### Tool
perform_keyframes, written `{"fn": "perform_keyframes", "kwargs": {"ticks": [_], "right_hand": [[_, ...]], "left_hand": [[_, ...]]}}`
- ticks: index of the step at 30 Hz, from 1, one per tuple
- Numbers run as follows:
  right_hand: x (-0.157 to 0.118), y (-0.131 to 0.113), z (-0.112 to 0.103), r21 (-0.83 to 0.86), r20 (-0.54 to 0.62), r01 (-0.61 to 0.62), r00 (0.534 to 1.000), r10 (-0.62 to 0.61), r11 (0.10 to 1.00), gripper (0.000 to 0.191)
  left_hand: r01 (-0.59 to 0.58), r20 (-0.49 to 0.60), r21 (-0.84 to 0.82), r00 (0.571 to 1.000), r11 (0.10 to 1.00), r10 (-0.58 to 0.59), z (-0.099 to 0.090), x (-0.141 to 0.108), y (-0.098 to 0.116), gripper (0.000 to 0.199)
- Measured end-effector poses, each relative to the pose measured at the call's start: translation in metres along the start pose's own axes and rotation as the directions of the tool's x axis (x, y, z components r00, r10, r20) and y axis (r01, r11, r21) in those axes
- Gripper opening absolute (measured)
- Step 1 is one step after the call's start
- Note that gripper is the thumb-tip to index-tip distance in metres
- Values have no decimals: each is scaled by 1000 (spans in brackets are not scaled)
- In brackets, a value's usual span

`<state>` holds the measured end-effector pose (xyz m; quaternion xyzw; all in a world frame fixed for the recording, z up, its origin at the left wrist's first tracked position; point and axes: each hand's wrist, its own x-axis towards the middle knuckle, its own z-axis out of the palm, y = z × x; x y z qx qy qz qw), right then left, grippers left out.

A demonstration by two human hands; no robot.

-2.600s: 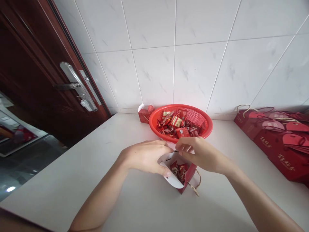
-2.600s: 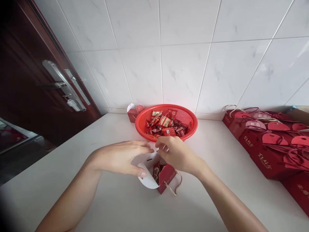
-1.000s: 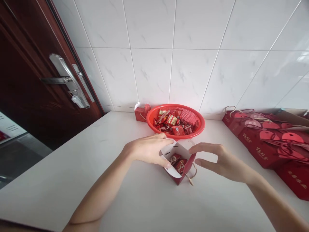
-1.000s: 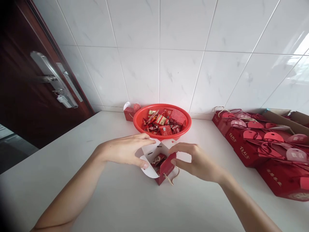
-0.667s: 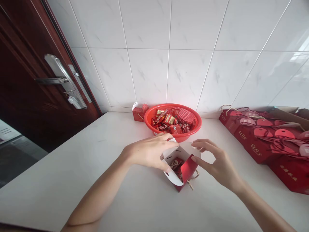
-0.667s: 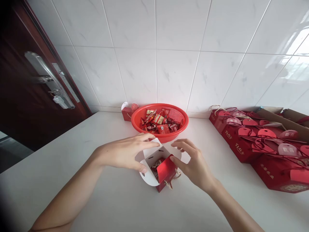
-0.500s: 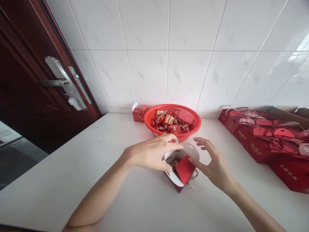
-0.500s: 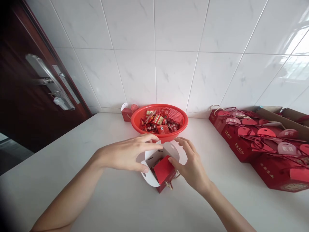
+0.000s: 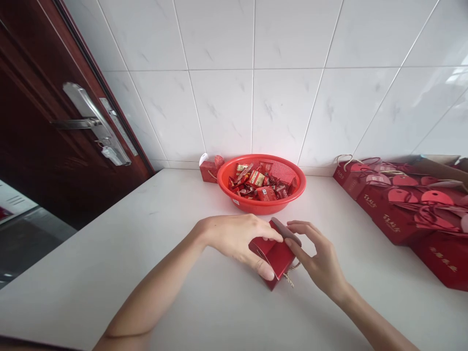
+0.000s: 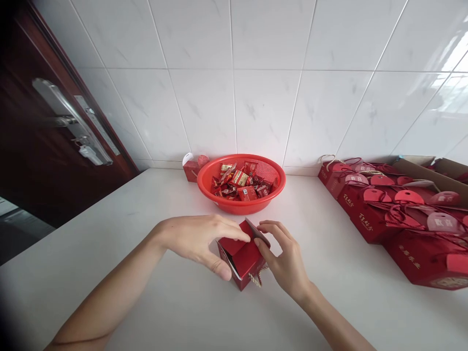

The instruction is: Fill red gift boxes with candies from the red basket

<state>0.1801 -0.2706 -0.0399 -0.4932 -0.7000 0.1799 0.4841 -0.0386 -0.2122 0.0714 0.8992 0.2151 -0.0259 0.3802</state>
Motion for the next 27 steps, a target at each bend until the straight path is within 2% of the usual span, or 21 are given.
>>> {"fn": "perform_keyframes", "kwargs": {"ticks": [3,7,9,11,14,18,22,24,27], "right_hand": [[-2,0,1,-22,13,73,997,-73,997,18],[-5,1,2,-39,20,120,993,-119,992,19],[-6,0,2,-35,28,136,991,-135,990,20],[-7,-1,3,-29,49,144,989,-143,989,22],[-6,-2,2,-18,81,120,990,-119,993,25],[-1,1,-3,-6,41,15,999,-14,1000,31],[8,6,-13,-2,31,-125,992,125,992,42],[13,8,-19,-6,85,-224,971,224,975,51],[19,14,-29,-47,191,-377,906,378,925,66]], "left_hand": [[40,-63,64,997,997,-36,0,3,-5,37],[213,-200,210,965,954,-171,2,7,-8,28],[257,-249,227,948,939,-199,2,8,-9,33],[263,-262,214,943,941,-204,3,10,-10,41],[254,-208,182,954,950,-215,4,12,-14,48],[253,-136,133,962,958,-235,6,16,-21,51],[220,-130,96,970,971,-207,8,23,-26,48],[221,-147,76,967,972,-208,11,28,-28,47],[239,-155,57,961,969,-228,14,33,-28,46]]}}
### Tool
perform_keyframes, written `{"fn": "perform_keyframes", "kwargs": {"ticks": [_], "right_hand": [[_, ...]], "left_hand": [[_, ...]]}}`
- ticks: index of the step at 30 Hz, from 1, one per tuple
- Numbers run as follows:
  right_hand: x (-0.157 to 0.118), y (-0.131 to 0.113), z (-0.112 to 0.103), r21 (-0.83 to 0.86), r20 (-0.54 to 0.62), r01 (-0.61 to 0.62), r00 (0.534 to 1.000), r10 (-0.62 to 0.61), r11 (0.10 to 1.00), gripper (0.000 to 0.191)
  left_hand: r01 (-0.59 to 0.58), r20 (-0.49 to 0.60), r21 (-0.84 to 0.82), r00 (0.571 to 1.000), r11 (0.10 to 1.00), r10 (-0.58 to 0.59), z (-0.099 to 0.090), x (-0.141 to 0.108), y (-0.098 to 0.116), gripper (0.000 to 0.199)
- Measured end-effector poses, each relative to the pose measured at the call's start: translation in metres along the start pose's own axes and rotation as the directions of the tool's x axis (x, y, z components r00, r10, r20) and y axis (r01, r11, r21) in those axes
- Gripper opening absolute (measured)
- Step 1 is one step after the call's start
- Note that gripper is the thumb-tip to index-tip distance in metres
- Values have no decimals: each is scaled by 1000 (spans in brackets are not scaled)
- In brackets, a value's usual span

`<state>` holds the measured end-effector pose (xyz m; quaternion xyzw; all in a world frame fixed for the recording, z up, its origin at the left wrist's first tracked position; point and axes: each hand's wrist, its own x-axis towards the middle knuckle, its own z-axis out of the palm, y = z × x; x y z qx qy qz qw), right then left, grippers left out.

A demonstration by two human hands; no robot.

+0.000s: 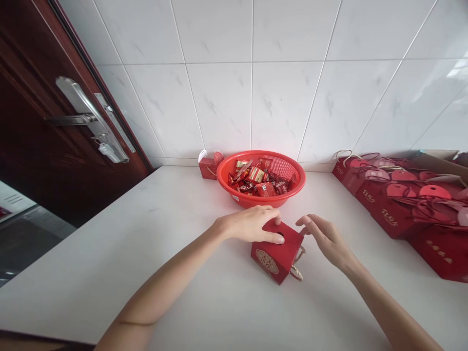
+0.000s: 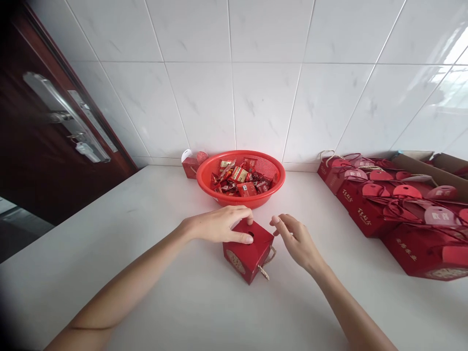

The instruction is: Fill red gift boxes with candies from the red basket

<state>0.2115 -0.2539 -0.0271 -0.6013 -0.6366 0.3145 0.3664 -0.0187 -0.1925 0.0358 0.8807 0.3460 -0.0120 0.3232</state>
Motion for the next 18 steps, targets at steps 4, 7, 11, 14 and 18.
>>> {"fn": "perform_keyframes", "kwargs": {"ticks": [4,7,11,14,18], "right_hand": [[5,8,-10,5,148,-127,981,124,992,73],[5,10,-9,63,228,-127,967,110,990,71],[4,6,-6,101,249,-66,968,39,993,63],[4,5,-8,151,278,-72,960,28,986,55],[3,2,-15,472,312,-115,949,-43,874,42]], "left_hand": [[59,-13,35,998,998,-59,2,1,0,52],[95,-75,69,993,993,-90,2,1,-2,65],[115,-106,119,989,986,-103,3,1,-4,62],[119,-118,141,988,983,-103,3,2,-4,56],[151,-191,174,975,973,-118,5,1,0,53]]}}
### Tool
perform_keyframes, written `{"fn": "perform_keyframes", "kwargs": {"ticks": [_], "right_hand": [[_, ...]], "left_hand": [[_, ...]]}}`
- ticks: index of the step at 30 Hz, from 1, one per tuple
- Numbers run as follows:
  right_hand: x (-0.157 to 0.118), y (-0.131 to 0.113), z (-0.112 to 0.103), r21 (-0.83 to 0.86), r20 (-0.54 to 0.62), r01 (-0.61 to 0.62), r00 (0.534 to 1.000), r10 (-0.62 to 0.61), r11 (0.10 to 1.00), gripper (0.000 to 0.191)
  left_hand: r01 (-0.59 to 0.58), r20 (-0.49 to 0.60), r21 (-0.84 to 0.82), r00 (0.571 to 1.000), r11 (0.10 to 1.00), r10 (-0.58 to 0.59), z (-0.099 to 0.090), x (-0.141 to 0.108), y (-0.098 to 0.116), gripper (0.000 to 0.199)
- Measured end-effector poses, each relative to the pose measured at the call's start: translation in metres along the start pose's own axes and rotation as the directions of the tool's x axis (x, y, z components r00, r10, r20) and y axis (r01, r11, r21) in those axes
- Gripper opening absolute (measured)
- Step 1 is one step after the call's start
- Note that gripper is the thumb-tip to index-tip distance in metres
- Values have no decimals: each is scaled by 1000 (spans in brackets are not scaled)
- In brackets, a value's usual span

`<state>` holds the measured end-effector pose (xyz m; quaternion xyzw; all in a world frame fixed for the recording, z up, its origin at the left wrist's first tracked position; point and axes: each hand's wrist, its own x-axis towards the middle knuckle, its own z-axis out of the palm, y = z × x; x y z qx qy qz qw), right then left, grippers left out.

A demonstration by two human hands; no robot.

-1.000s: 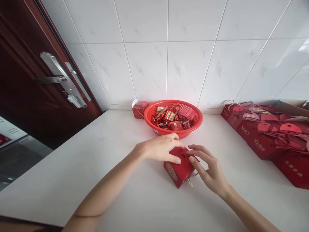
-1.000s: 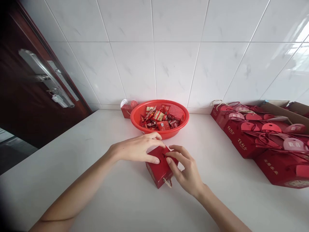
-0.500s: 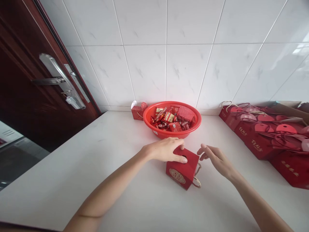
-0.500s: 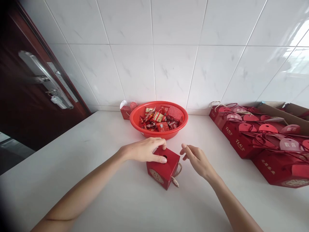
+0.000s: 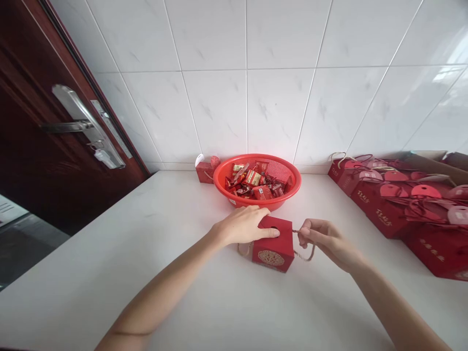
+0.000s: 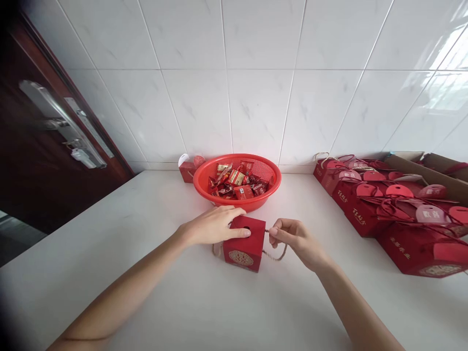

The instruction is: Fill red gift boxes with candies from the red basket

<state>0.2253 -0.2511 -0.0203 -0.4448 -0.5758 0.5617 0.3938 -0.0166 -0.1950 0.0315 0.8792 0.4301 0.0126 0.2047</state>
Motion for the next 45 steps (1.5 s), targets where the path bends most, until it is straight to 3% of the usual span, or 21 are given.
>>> {"fn": "perform_keyframes", "kwargs": {"ticks": [4,6,11,14,18,23,26,29,34,37,39,41,42,45], "right_hand": [[-3,-5,7,274,35,66,996,-78,960,25],[-4,-6,12,298,57,71,994,-92,952,32],[-5,-13,20,205,24,153,987,-161,967,35],[-5,-26,19,106,-47,224,974,-220,969,31],[-3,-51,17,-32,-126,252,959,-254,967,29],[-2,-80,22,-188,-112,216,964,-240,958,31],[1,-89,31,-295,-104,226,958,-267,928,30],[6,-91,43,-395,-119,230,947,-298,889,29],[16,-83,54,-522,-291,179,882,-371,834,27],[16,-82,53,-437,-347,220,853,-389,872,23],[13,-85,51,-359,-376,255,841,-389,898,22],[8,-89,50,-299,-397,274,835,-380,914,22],[6,-91,50,-266,-397,279,841,-369,923,22],[-1,-91,49,-120,-332,283,892,-307,952,23]], "left_hand": [[76,-70,91,995,993,-70,3,-3,6,50],[84,-100,79,992,993,-76,5,-4,8,48],[-11,-144,-259,989,966,-28,-4,-9,6,55],[3,-91,-551,994,835,-63,-20,-17,5,74],[-67,-112,-827,993,558,-47,-40,-28,5,75],[-166,-156,-946,986,277,59,-43,-33,11,75],[-181,-145,-957,975,227,167,-36,-33,18,75],[-212,-149,-943,958,258,244,-28,-33,24,76],[-339,-227,-866,922,368,315,-18,-31,28,74],[-399,-348,-713,915,577,203,-9,-26,28,77],[-382,-466,-554,878,740,105,-2,-20,27,73],[-322,-540,-424,840,847,50,6,-13,26,59],[-292,-541,-382,840,876,44,9,-9,26,48],[-240,-450,-341,890,909,66,18,-1,26,21]]}}
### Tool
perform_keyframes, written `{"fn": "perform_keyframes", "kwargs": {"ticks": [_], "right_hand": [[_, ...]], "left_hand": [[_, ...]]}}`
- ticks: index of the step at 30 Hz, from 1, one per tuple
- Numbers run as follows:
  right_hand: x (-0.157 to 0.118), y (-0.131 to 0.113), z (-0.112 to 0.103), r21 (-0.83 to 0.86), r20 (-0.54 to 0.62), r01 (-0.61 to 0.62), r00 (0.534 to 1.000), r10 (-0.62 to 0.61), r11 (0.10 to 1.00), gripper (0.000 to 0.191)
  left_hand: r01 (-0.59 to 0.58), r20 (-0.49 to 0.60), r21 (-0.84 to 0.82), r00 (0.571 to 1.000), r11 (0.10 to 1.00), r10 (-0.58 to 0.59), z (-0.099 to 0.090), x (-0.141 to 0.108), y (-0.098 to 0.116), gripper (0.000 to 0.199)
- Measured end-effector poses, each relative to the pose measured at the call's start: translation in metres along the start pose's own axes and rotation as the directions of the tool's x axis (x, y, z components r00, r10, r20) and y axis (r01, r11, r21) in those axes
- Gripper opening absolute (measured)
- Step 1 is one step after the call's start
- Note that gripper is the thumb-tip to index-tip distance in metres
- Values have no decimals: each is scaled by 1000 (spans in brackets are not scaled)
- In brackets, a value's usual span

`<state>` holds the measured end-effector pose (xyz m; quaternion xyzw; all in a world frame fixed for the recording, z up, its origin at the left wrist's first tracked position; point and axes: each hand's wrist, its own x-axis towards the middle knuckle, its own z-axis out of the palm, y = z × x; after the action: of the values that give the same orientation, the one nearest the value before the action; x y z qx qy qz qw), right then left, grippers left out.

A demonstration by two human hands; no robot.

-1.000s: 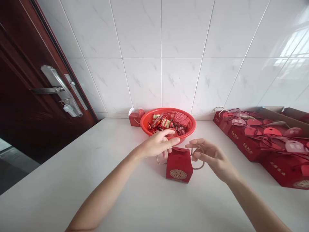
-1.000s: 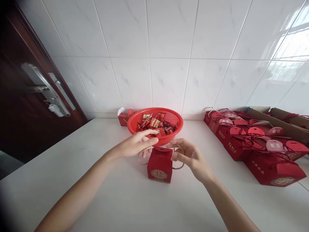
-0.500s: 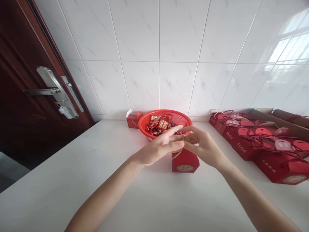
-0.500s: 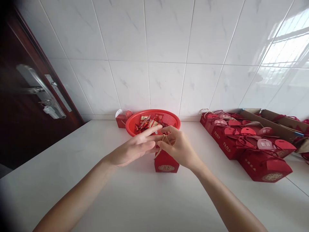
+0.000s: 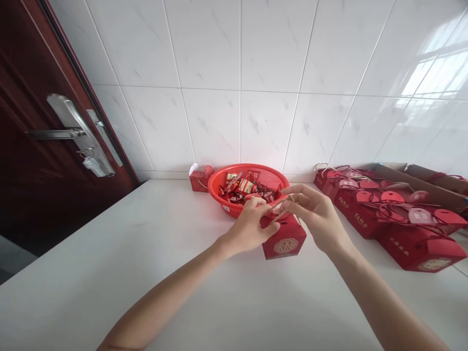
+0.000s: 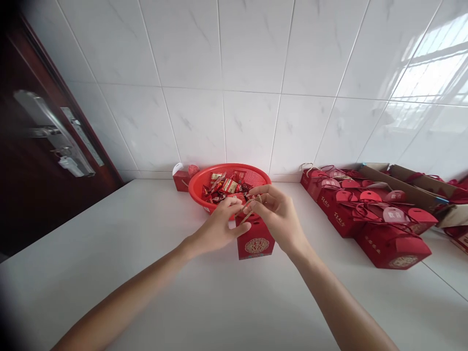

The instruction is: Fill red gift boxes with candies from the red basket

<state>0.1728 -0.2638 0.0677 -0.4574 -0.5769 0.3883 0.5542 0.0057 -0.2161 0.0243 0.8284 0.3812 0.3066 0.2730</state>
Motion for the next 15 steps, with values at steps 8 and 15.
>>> {"fn": "perform_keyframes", "kwargs": {"ticks": [8,15], "right_hand": [[-14,8,-35,98,-74,-14,997,21,995,28],[-34,-25,-107,-55,-358,57,931,-73,997,25]], "left_hand": [[-141,47,-244,986,959,157,37,-11,-11,69],[-18,185,-437,977,899,110,94,-29,-36,46]]}}
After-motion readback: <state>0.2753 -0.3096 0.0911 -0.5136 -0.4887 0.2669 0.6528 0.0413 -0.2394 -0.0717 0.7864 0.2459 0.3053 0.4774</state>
